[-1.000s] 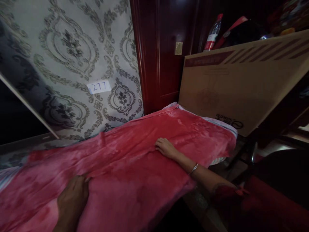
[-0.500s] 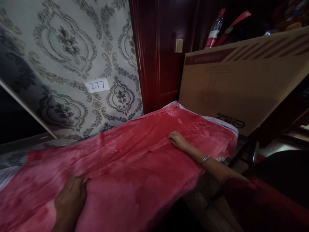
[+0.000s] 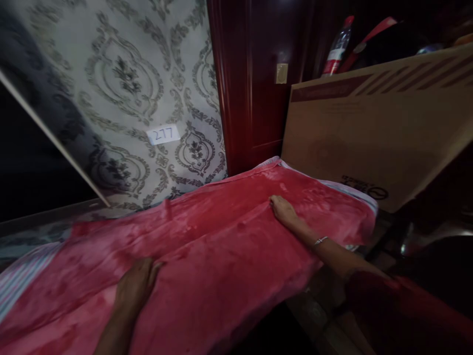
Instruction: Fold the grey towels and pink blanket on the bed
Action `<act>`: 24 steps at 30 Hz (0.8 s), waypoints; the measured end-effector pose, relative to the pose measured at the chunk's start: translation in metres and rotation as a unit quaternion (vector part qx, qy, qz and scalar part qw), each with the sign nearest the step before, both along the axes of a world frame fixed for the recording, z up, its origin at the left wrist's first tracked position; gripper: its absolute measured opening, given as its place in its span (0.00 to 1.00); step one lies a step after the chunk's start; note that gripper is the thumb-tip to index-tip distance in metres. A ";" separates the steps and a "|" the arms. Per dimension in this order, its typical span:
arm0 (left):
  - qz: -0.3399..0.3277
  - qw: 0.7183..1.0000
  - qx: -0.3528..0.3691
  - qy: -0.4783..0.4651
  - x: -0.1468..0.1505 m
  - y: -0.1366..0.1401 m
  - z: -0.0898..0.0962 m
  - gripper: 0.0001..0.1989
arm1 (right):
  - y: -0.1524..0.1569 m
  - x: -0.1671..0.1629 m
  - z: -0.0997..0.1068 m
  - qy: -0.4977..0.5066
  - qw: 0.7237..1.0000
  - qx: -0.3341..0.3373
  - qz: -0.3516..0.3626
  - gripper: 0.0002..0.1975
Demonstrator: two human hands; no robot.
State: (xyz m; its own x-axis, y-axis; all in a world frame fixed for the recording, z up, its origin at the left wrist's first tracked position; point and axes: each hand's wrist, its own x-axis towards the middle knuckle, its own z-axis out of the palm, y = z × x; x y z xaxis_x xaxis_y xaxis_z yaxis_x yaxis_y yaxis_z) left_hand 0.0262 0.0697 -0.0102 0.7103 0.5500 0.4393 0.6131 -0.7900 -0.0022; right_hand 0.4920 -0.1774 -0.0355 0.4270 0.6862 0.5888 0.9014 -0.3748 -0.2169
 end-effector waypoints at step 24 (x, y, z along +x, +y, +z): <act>0.189 0.980 -0.007 -0.056 -0.154 0.000 0.021 0.16 | -0.052 0.007 0.026 -0.042 0.992 0.102 0.061 0.07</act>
State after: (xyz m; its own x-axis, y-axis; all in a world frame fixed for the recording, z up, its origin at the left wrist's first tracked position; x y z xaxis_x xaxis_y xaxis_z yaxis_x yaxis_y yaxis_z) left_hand -0.1282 0.0698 0.0112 0.4025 0.7705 0.4942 0.8577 -0.5062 0.0907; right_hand 0.4992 -0.2292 -0.0090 0.2919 0.5932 0.7503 0.9554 -0.2172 -0.2000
